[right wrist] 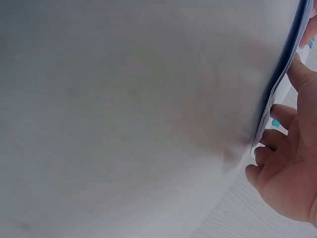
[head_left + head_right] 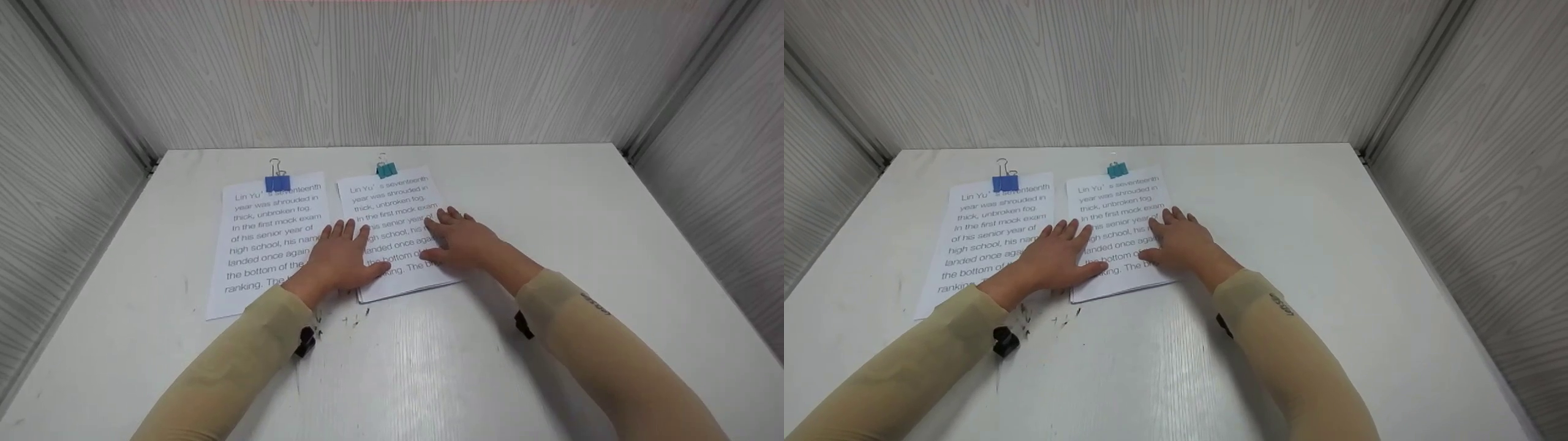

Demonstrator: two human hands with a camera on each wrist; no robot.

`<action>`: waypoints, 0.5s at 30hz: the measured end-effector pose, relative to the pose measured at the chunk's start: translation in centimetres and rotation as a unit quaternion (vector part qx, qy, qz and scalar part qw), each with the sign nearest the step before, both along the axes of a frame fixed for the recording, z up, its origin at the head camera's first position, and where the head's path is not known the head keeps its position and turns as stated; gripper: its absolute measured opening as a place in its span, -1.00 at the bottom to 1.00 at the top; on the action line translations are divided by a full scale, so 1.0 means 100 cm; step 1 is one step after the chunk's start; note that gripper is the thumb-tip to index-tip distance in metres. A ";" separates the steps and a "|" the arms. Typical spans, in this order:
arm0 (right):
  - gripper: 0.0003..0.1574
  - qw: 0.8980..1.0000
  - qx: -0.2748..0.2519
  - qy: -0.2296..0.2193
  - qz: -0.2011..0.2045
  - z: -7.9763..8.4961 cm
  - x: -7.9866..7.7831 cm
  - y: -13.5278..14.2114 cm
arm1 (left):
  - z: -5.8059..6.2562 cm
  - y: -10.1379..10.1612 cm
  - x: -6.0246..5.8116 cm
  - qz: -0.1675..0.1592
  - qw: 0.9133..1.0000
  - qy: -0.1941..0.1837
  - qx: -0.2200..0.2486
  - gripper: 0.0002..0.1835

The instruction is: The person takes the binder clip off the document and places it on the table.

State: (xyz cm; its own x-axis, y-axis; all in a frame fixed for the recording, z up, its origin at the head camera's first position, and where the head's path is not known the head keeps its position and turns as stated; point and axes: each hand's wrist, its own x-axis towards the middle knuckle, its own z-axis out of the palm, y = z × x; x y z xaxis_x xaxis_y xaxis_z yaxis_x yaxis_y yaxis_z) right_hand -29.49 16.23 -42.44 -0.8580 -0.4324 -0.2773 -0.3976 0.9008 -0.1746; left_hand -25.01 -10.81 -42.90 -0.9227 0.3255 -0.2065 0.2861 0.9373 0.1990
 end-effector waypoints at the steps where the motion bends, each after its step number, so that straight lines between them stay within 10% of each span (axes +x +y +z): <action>1: 0.10 1.000 0.001 0.002 0.001 0.000 0.001 0.000 | 0.000 0.000 0.001 -0.001 1.000 -0.001 -0.001 0.08; 15: 0.08 1.000 -0.002 -0.012 -0.010 0.002 0.019 0.006 | 0.000 0.002 0.004 -0.023 1.000 -0.011 -0.010 0.08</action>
State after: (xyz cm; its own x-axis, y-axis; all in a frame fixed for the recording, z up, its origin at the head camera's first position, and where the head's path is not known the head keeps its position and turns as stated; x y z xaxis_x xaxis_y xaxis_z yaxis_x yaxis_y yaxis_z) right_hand -27.60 16.84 -42.22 -0.8600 -0.4159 -0.2956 -0.3746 0.9080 -0.1878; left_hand -24.61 -10.63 -42.90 -0.9020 0.3629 -0.2337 0.3244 0.9271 0.1875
